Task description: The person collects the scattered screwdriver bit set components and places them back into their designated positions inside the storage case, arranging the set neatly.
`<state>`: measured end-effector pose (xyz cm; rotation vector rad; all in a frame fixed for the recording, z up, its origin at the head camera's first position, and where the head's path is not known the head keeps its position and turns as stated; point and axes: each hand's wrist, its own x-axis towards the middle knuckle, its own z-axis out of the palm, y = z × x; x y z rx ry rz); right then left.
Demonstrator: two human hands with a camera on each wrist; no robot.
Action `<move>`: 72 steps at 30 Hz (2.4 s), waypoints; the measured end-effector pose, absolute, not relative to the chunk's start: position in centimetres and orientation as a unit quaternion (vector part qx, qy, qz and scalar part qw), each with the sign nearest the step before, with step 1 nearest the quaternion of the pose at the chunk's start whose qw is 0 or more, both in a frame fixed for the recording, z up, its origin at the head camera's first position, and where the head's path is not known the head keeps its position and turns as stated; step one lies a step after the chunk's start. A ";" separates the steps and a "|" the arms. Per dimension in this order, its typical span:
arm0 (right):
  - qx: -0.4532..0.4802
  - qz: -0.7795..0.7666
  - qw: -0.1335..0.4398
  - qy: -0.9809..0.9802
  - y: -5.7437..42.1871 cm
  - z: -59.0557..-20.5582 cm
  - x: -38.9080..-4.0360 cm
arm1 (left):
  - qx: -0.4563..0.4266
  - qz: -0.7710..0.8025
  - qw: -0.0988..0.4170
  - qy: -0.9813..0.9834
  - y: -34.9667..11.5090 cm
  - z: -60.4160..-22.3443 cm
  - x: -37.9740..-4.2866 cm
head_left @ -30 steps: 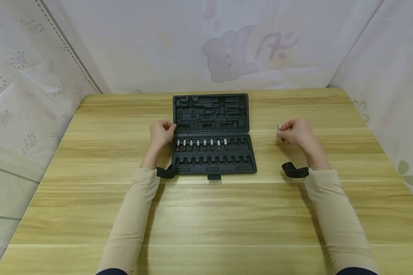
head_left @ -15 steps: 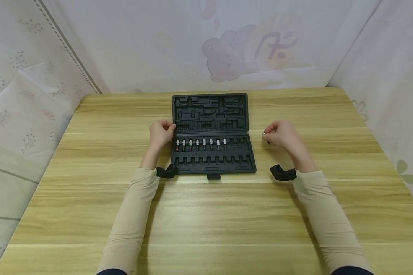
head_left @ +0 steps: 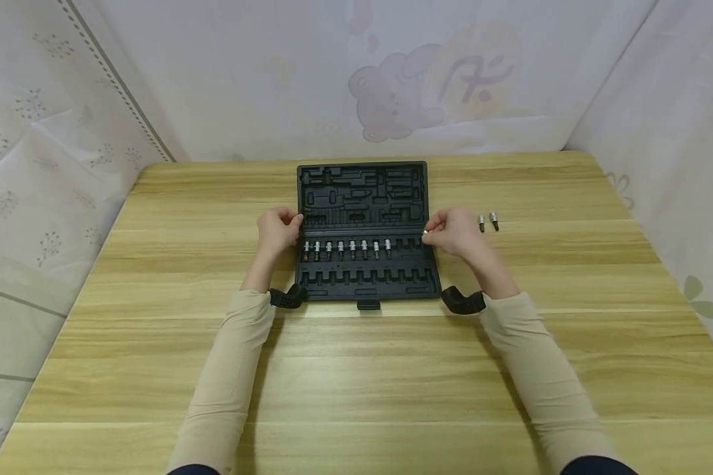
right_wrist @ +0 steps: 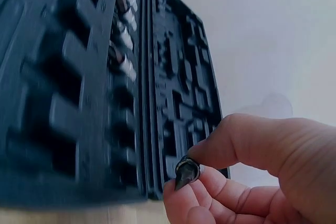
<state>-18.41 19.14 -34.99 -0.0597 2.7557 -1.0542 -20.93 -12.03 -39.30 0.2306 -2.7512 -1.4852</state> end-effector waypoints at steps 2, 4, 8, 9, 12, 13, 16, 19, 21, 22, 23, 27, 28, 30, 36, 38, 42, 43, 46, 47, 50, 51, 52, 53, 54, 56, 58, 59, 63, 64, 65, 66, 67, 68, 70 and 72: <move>-0.025 -0.356 0.098 0.929 18.6 -35.1 -18.5 | 0.074 -0.474 0.004 -0.878 -12.0 -39.3 -20.9; -0.032 -0.355 0.101 0.929 18.1 -35.3 -18.5 | 0.073 -0.474 0.005 -0.878 -12.0 -39.2 -20.9; -0.039 -0.348 0.110 0.930 17.0 -35.8 -18.6 | 0.070 -0.475 0.008 -0.877 -12.1 -39.3 -20.8; -0.041 -0.347 0.111 0.930 16.8 -35.9 -18.7 | 0.069 -0.474 0.009 -0.878 -12.1 -39.3 -20.8; -0.050 -0.341 0.109 0.933 16.1 -36.1 -18.7 | 0.067 -0.474 0.011 -0.878 -12.1 -39.3 -20.8; -0.051 -0.338 0.109 0.934 15.9 -36.2 -18.8 | 0.067 -0.473 0.012 -0.878 -12.1 -39.3 -20.8; -0.052 -0.324 0.105 0.939 15.5 -36.3 -18.8 | 0.067 -0.472 0.011 -0.879 -12.0 -39.3 -20.9; -0.041 -0.306 0.112 0.945 15.2 -36.6 -18.9 | 0.066 -0.472 0.009 -0.879 -12.0 -39.3 -20.9; -0.034 -0.294 0.116 0.948 15.1 -36.8 -19.0 | 0.066 -0.473 0.009 -0.879 -12.0 -39.3 -20.9; -0.031 -0.290 0.118 0.949 15.0 -36.8 -19.0 | 0.066 -0.474 0.008 -0.878 -12.0 -39.3 -20.9; -0.029 -0.285 0.120 0.951 15.0 -36.9 -19.0 | 0.065 -0.474 0.008 -0.878 -12.0 -39.3 -20.9; -0.030 -0.281 0.127 0.951 14.9 -36.9 -19.2 | 0.065 -0.475 0.008 -0.878 -12.0 -39.3 -20.9; -0.032 -0.285 0.131 0.949 14.9 -36.9 -19.2 | 0.064 -0.475 0.009 -0.878 -12.0 -39.3 -20.9; -0.033 -0.296 0.142 0.944 15.0 -36.8 -19.4 | 0.064 -0.473 0.009 -0.878 -12.0 -39.3 -20.9; -0.022 -0.340 0.183 0.922 15.4 -36.8 -20.0 | 0.066 -0.473 0.010 -0.878 -12.0 -39.3 -20.9; -0.017 -0.345 0.194 0.918 15.6 -36.9 -20.3 | 0.065 -0.473 0.011 -0.879 -12.0 -39.3 -20.9; -0.001 -0.337 0.228 0.913 15.7 -36.6 -21.1 | 0.063 -0.471 0.012 -0.880 -12.0 -39.3 -20.9; 0.006 -0.328 0.242 0.913 15.7 -36.4 -21.4 | 0.062 -0.470 0.012 -0.880 -12.1 -39.3 -20.9; 0.026 -0.286 0.285 0.914 15.4 -35.9 -22.5 | 0.064 -0.469 0.012 -0.881 -12.1 -39.4 -21.0; 0.036 -0.267 0.298 0.916 15.2 -35.7 -22.9 | 0.064 -0.468 0.011 -0.881 -12.1 -39.4 -21.0; 0.050 -0.196 0.319 0.926 14.7 -35.3 -23.8 | 0.064 -0.470 0.010 -0.880 -12.1 -39.5 -21.0; 0.051 -0.173 0.322 0.929 14.5 -35.1 -24.0 | 0.064 -0.469 0.011 -0.881 -12.1 -39.5 -21.1; 0.047 -0.150 0.323 0.933 14.3 -35.0 -24.1 | 0.063 -0.469 0.011 -0.881 -12.1 -39.5 -21.1; 0.044 -0.133 0.325 0.935 14.1 -34.9 -24.3 | 0.062 -0.469 0.012 -0.881 -12.1 -39.6 -21.1; 0.034 -0.111 0.325 0.938 14.0 -34.8 -24.4 | 0.062 -0.469 0.012 -0.881 -12.1 -39.6 -21.1; 0.019 -0.085 0.324 0.942 13.7 -34.6 -24.5 | 0.060 -0.469 0.014 -0.881 -12.1 -39.6 -21.1; 0.007 -0.063 0.322 0.945 13.6 -34.5 -24.6 | 0.058 -0.469 0.016 -0.881 -12.1 -39.6 -21.1; 0.003 -0.058 0.320 0.946 13.7 -34.5 -24.6 | 0.056 -0.469 0.017 -0.881 -12.1 -39.6 -21.1; -0.011 -0.055 0.304 0.951 13.9 -34.5 -24.2 | 0.054 -0.470 0.022 -0.881 -12.1 -39.5 -21.0; -0.014 -0.060 0.297 0.953 14.0 -34.5 -24.0 | 0.053 -0.470 0.022 -0.881 -12.1 -39.5 -21.0; -0.018 -0.064 0.290 0.955 14.1 -34.5 -23.7 | 0.054 -0.471 0.021 -0.880 -12.1 -39.5 -21.0; -0.023 -0.070 0.281 0.957 14.2 -34.6 -23.5 | 0.055 -0.471 0.020 -0.880 -12.1 -39.5 -21.0; -0.027 -0.076 0.271 0.959 14.3 -34.7 -23.3 | 0.056 -0.471 0.020 -0.880 -12.1 -39.5 -21.0; -0.032 -0.083 0.263 0.961 14.4 -34.8 -23.1 | 0.057 -0.471 0.019 -0.880 -12.1 -39.5 -21.0; -0.037 -0.102 0.243 0.964 14.6 -35.0 -22.6 | 0.058 -0.472 0.016 -0.880 -12.2 -39.5 -21.0; -0.038 -0.125 0.227 0.965 14.7 -35.2 -22.3 | 0.059 -0.472 0.015 -0.880 -12.2 -39.5 -21.0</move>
